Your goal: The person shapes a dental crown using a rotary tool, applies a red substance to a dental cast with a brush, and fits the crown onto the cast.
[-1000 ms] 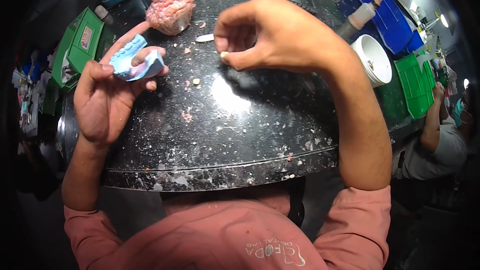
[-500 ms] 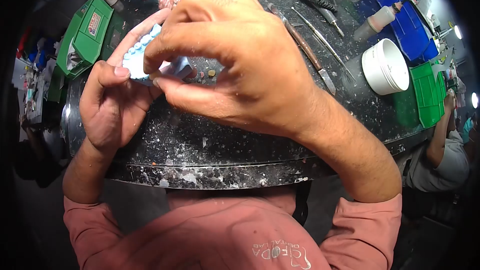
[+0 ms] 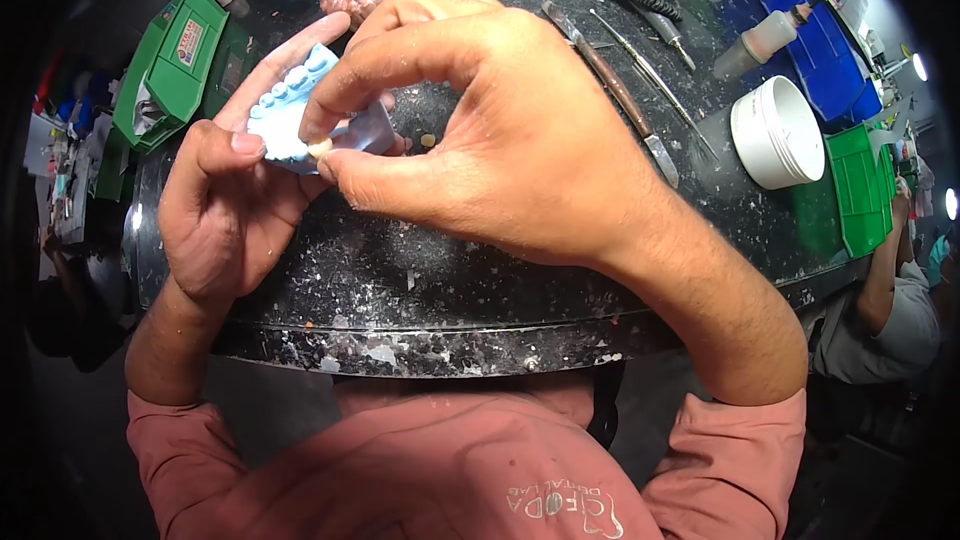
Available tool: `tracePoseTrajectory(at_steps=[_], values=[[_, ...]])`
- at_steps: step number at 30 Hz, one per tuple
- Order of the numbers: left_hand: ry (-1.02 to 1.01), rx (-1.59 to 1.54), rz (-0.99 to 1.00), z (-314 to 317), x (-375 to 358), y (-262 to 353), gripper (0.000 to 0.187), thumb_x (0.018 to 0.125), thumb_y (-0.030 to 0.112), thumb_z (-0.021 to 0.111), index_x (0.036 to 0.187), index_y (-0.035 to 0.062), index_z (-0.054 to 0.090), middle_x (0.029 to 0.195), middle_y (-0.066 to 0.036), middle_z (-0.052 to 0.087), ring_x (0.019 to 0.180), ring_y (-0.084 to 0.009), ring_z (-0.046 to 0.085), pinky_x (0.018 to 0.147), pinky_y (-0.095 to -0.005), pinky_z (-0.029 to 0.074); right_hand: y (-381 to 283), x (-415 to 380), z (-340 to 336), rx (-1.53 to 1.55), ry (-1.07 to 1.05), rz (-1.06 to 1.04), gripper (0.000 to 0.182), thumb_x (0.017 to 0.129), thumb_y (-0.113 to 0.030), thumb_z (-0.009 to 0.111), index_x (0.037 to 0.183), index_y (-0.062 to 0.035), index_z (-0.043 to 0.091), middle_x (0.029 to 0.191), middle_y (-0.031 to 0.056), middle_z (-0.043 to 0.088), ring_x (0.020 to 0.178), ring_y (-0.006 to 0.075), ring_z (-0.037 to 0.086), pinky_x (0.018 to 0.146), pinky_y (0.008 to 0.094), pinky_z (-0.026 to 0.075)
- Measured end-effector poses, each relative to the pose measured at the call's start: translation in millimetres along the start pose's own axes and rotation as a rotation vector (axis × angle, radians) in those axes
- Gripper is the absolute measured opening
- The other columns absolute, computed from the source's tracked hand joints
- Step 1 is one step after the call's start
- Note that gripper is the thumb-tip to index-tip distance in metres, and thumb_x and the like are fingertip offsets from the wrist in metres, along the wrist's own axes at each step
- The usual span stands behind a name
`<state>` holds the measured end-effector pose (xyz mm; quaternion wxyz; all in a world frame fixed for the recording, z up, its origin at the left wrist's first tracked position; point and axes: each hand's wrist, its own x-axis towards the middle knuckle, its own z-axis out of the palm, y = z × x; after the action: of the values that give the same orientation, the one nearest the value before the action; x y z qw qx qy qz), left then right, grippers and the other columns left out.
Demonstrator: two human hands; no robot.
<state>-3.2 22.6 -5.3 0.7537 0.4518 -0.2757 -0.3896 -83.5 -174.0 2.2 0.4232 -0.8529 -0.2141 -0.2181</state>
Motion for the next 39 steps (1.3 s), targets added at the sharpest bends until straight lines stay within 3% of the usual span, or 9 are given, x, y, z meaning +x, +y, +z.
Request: tracePoseTrajectory(at_steps=[4,6,10,12,13,21,30,39], values=[[0.023,-0.043,-0.028,-5,-1,0,0.074,0.084,0.022,0.042,0.146,-0.0119,0.023,0.146,-0.027,0.036,0.129,-0.0342,0.048,0.107,-0.0487,0.042,5,1,3,0.115,0.038,-0.041,0.024,0.072,-0.003,0.079,0.095,-0.0016,0.074,0.093,0.0081,0.071,0.09,0.0158,0.061,0.087,0.0303,0.047],[-0.006,-0.096,0.049,-8,-1,-4,0.063,0.088,0.02,0.041,0.142,-0.0108,0.033,0.152,-0.028,0.028,0.131,-0.0354,0.047,0.106,-0.0488,0.043,6,0,2,0.112,0.026,-0.035,0.023,0.073,-0.004,0.079,0.095,-0.0013,0.074,0.093,0.0082,0.071,0.09,0.0159,0.061,0.086,0.0302,0.047],[-0.081,-0.256,0.046,-15,-1,-8,0.059,0.091,0.014,0.037,0.143,-0.0104,0.027,0.15,-0.027,0.026,0.123,-0.0323,0.053,0.1,-0.0513,0.049,4,-1,1,0.086,0.008,-0.012,0.019,0.075,-0.004,0.078,0.093,-0.0003,0.074,0.093,0.0083,0.071,0.091,0.0155,0.062,0.084,0.0295,0.048],[-0.093,-0.104,0.074,-16,-2,-7,0.051,0.093,0.019,0.04,0.136,-0.0099,0.041,0.156,-0.027,0.02,0.133,-0.0356,0.044,0.106,-0.0476,0.044,4,-1,2,0.099,0.013,0.011,0.018,0.076,-0.005,0.078,0.093,-0.0003,0.074,0.092,0.0082,0.07,0.09,0.0154,0.062,0.084,0.0293,0.048],[-0.093,-0.105,0.073,-15,-2,-7,0.051,0.093,0.019,0.04,0.136,-0.0099,0.041,0.156,-0.027,0.02,0.133,-0.0356,0.044,0.106,-0.0476,0.044,4,-1,3,0.11,0.019,0.033,0.017,0.077,-0.005,0.078,0.092,-0.0004,0.074,0.092,0.0081,0.07,0.09,0.0152,0.062,0.084,0.0291,0.048],[-0.019,-0.096,-0.011,-9,-2,-1,0.066,0.091,0.016,0.039,0.148,-0.0113,0.018,0.152,-0.026,0.028,0.13,-0.0337,0.048,0.103,-0.0482,0.048,2,-3,5,0.09,0.041,0.068,0.017,0.075,-0.006,0.08,0.09,-0.0022,0.074,0.089,0.0063,0.067,0.088,0.0142,0.061,0.082,0.0275,0.048],[0.114,-0.064,-0.084,-4,-2,5,0.061,0.093,0.016,0.037,0.147,-0.0091,0.025,0.138,-0.025,0.048,0.122,-0.0327,0.056,0.101,-0.0449,0.051,-6,-5,12,0.083,0.109,0.042,0.017,0.073,-0.006,0.082,0.089,-0.0038,0.075,0.086,0.0048,0.065,0.085,0.0135,0.06,0.078,0.027,0.048],[0.085,-0.065,-0.137,-5,-2,6,0.057,0.095,0.017,0.033,0.146,-0.0097,0.026,0.133,-0.028,0.051,0.119,-0.0365,0.058,0.102,-0.0456,0.05,-5,-5,13,0.121,0.073,0.083,0.019,0.073,-0.005,0.082,0.09,-0.0032,0.075,0.087,0.0053,0.067,0.085,0.0139,0.061,0.078,0.0265,0.048]])
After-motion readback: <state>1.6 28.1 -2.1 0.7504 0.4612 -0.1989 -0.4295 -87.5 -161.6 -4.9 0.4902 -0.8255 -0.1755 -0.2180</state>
